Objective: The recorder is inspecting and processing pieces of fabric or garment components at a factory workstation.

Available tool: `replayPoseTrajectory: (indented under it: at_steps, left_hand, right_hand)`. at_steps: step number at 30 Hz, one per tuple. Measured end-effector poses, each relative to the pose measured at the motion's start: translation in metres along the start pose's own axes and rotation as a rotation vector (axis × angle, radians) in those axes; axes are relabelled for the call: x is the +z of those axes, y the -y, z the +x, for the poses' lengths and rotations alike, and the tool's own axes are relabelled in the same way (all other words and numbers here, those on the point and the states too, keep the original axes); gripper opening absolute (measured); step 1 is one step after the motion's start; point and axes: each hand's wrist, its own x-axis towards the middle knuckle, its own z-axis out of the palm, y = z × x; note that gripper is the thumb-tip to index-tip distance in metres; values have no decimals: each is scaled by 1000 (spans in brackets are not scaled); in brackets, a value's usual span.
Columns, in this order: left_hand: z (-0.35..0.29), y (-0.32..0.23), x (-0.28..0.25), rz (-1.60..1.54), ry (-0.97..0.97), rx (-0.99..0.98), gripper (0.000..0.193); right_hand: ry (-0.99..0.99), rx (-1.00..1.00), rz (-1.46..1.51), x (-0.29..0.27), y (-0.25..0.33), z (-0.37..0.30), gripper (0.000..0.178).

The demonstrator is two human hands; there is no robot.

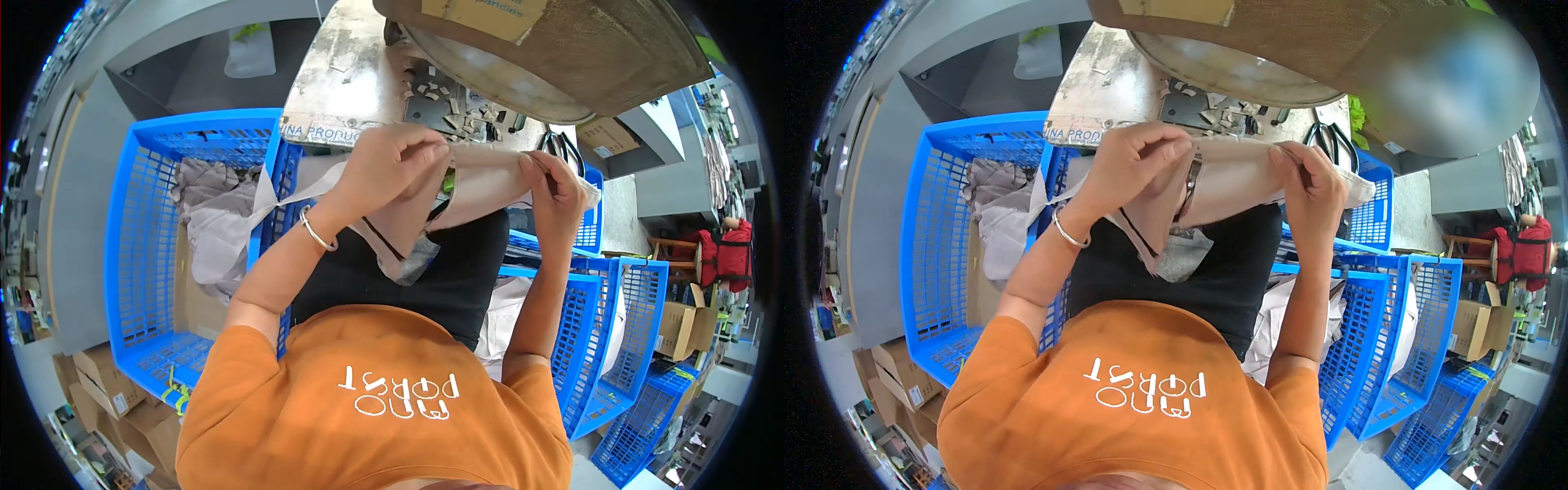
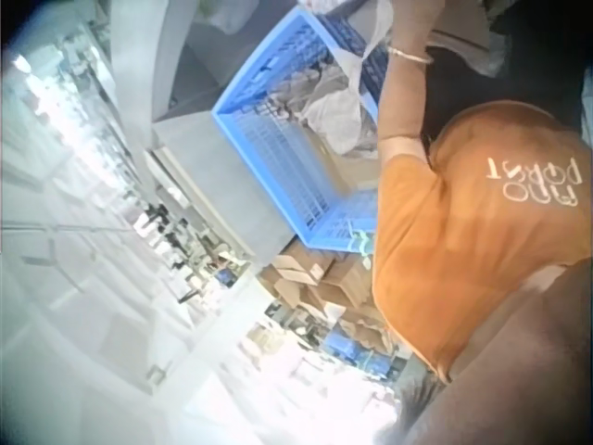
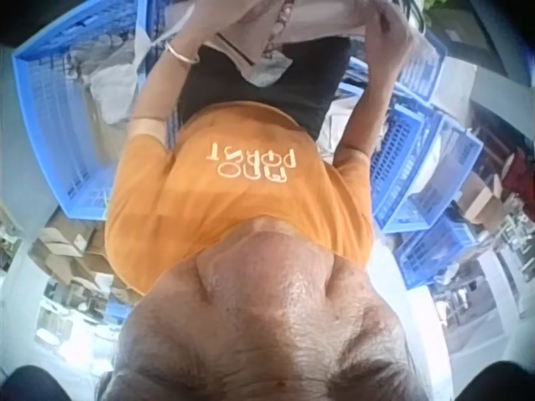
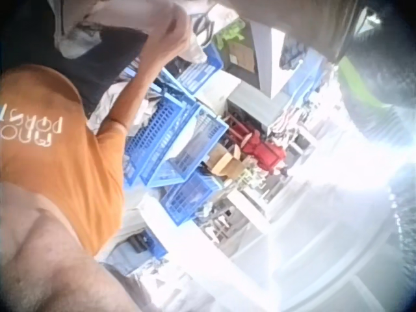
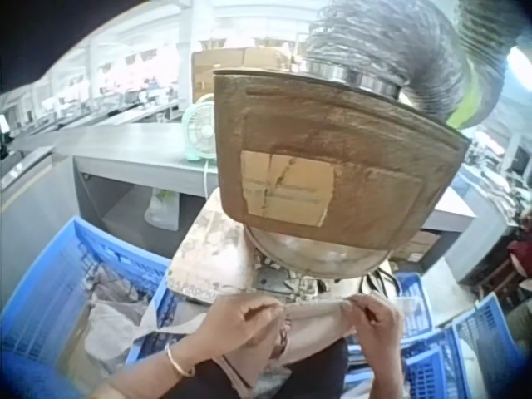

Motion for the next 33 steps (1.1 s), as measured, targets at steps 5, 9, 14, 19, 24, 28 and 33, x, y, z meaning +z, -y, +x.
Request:
replayPoseTrajectory:
  at_steps: [5,9,14,19,24,28,33]
  left_hand:
    - [36,3,-1,55,8,-78,25]
    - [49,12,5,3,5,-131,26]
    - [57,21,7,-124,8,-195,28]
    - [65,26,11,-364,-25,-144,27]
    - [72,26,12,-413,-27,-179,25]
    - [81,29,17,-316,-194,-86,23]
    - [87,31,-14,-486,-334,-136,21]
  right_hand:
    - [11,55,-40,12,-22,12,15]
    - [1,114,-55,16,-32,19,21]
    - [-13,119,-67,15,-36,23,22]
    - [-39,111,-53,15,-35,27,20]
    - [-104,50,-54,18,-31,30,16]
    - [-155,18,-117,19,-31,28,15]
    - [-299,27,-239,-23,-53,13,17]
